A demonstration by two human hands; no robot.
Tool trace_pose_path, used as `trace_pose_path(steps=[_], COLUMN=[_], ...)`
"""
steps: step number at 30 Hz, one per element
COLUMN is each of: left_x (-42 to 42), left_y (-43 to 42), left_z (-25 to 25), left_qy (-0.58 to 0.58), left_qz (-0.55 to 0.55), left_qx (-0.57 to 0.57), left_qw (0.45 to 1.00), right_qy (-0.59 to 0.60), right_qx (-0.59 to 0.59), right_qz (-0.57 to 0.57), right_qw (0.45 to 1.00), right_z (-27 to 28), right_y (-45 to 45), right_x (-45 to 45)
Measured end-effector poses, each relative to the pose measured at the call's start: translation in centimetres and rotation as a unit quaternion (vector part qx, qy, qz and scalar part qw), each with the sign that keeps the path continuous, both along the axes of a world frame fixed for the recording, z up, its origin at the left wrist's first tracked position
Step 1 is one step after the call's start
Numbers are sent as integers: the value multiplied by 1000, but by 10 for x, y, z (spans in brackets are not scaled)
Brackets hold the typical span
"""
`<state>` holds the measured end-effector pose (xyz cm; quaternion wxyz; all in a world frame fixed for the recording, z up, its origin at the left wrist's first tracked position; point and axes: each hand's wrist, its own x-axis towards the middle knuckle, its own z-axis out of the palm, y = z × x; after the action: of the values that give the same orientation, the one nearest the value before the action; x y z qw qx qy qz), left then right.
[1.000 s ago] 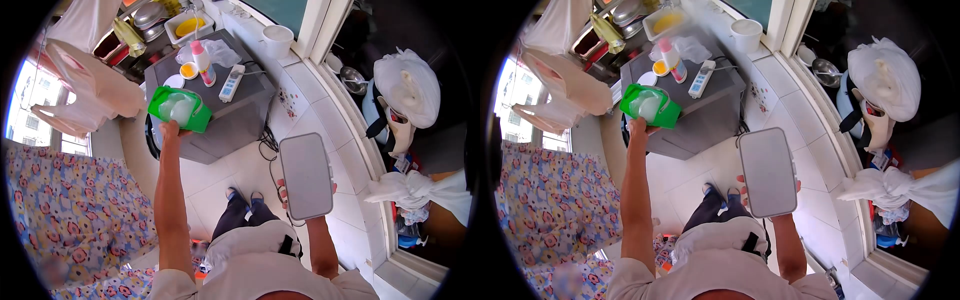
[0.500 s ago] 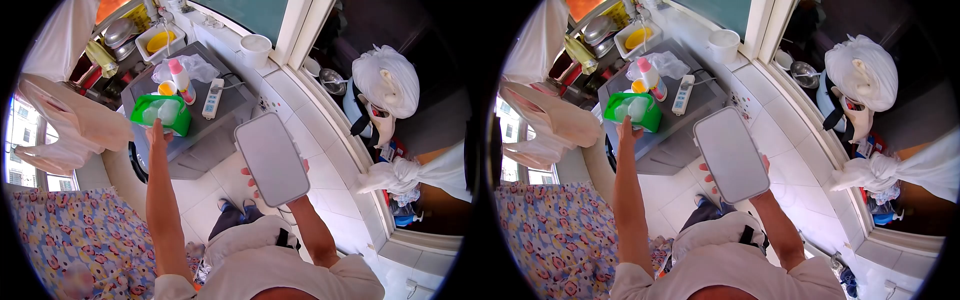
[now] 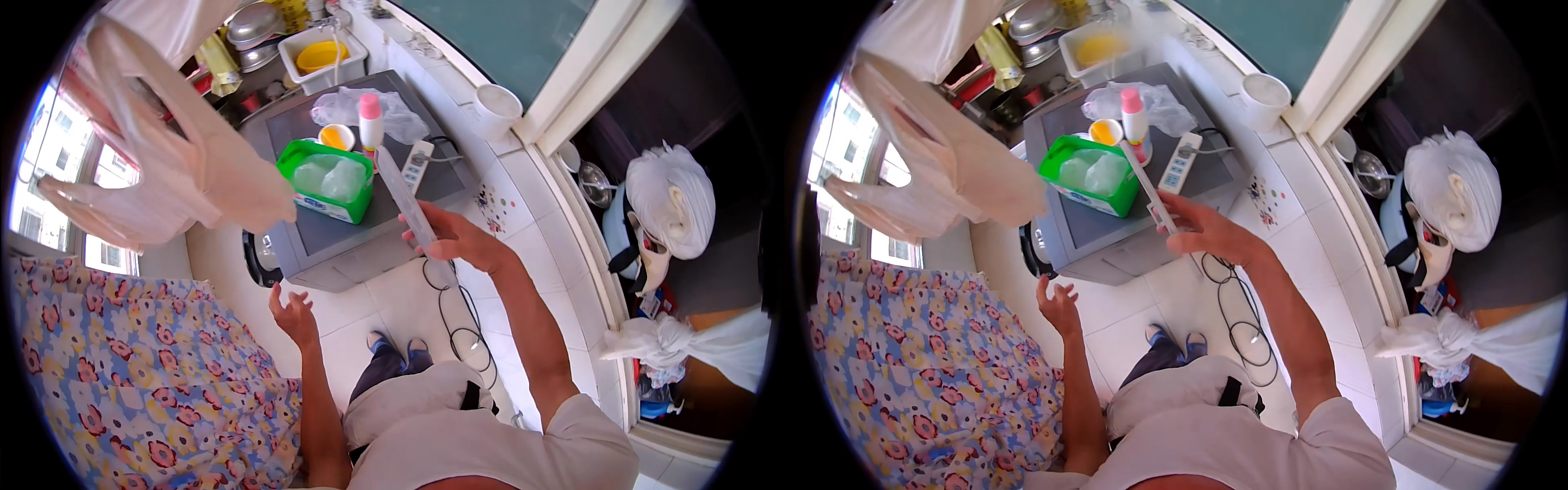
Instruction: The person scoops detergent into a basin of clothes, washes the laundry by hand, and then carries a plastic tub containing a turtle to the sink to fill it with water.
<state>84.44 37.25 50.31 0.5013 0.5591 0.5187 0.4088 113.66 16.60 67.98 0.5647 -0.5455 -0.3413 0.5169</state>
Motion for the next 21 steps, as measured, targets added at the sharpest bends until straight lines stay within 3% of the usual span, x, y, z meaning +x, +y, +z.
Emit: trace_pose_path(steps=[3, 4, 7, 8, 11, 14, 18, 21], left_x=[-38, -51, -82, -90, -104, -111, -118, -129], left_y=[-12, -15, -23, -27, -31, -31, -30, -33], left_z=[-8, -16, -33, -37, -44, -48, -48, -55], left_qy=[43, 72, 116, 133, 140, 150, 161, 158], left_qz=[2, -9, -7, 1, 11, 7, 10, 25], left_qx=[-6, 9, 13, 5, -13, -7, 28, 25], left_qw=[999, 997, 993, 991, 990, 989, 986, 987], right_qy=[-169, -170, -415, -414, -638, -631, -706, -701], right_qx=[-69, -69, -45, -47, -134, -189, -146, -194], right_qz=[23, 30, -9, -1, -24, 40, 38, 79], right_qw=[983, 983, 909, 909, 758, 751, 692, 681], right_z=[11, 8, -2, -2, -8, 6, -28, -34], right_y=[46, 62, 109, 122, 168, 208, 248, 262], right_x=[16, 20, 29, 31, 29, 23, 29, 29])
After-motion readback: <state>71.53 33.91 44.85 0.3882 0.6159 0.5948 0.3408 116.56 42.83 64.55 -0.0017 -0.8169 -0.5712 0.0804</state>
